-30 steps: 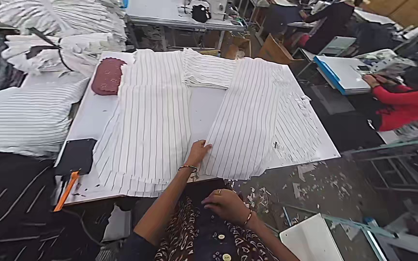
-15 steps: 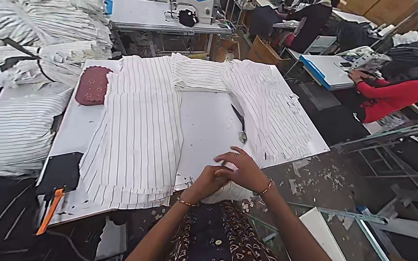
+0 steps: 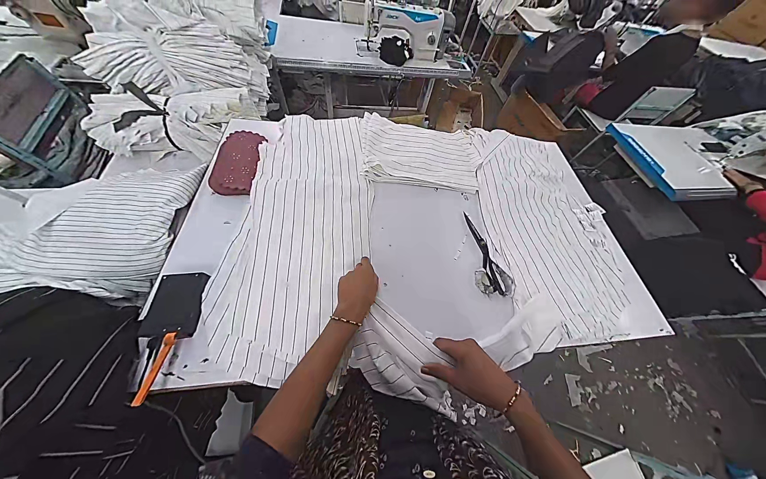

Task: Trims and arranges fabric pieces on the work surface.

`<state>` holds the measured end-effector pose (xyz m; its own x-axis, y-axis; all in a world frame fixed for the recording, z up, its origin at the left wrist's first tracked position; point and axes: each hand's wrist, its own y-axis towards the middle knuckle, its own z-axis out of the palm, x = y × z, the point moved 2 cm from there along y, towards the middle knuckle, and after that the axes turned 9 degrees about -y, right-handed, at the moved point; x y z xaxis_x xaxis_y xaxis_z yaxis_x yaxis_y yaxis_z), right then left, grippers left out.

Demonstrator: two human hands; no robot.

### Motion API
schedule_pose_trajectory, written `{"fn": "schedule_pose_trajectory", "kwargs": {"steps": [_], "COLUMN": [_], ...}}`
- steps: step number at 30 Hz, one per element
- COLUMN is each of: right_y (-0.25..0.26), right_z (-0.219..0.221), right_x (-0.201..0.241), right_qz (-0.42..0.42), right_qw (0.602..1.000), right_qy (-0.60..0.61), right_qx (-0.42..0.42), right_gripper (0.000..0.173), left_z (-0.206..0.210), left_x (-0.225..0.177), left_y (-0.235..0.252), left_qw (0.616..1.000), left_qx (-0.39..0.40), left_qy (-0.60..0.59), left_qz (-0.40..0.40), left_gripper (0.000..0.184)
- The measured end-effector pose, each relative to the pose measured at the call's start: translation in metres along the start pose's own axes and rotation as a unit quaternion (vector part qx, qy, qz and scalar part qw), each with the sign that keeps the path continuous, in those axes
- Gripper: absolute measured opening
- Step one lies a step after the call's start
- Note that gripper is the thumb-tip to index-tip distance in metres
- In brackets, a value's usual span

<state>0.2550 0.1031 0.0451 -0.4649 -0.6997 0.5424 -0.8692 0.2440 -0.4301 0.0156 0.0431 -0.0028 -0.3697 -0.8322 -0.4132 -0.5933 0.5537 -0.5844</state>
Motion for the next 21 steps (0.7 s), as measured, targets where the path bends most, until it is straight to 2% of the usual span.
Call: {"fn": "schedule_pose_trajectory", "kwargs": {"steps": [2, 5, 8, 12, 16, 19, 21], "right_y": [-0.006, -0.009, -0.005, 0.017, 0.038, 0.065, 0.097], "right_z": [-0.002, -0.018, -0.046, -0.078, -0.134, -0.171, -0.183], "right_x": [-0.011, -0.023, -0.025, -0.023, -0.030, -0.037, -0.045], "right_qz": [0.021, 0.033, 0.010, -0.052, -0.112, -0.151, -0.131], "right_qw": [0.999, 0.990, 0.978, 0.974, 0.976, 0.963, 0.967], "right_qy": [0.027, 0.116, 0.207, 0.177, 0.145, 0.188, 0.182], "right_qx": [-0.038, -0.078, 0.010, 0.132, 0.117, 0.124, 0.123], "right_gripper": [0.041, 0.034, 0.024, 0.025, 0.023, 0.023, 0.020], "left_z": [-0.002, -0.014, -0.037, -0.080, -0.135, -0.172, -0.187], "left_x": [0.003, 0.032, 0.084, 0.195, 0.278, 0.332, 0.345], "left_y": [0.004, -0.006, -0.053, -0.119, -0.162, -0.131, -0.077], "left_qw": [0.999, 0.973, 0.926, 0.890, 0.833, 0.814, 0.836], "left_qx": [0.004, -0.040, -0.158, -0.363, -0.494, -0.529, -0.502], "left_qy": [-0.036, -0.216, -0.323, -0.273, -0.229, -0.177, -0.126], "left_qz": [0.010, 0.077, 0.111, 0.044, -0.096, -0.161, -0.182], "left_gripper": [0.041, 0.036, 0.029, 0.033, 0.050, 0.066, 0.062]}}
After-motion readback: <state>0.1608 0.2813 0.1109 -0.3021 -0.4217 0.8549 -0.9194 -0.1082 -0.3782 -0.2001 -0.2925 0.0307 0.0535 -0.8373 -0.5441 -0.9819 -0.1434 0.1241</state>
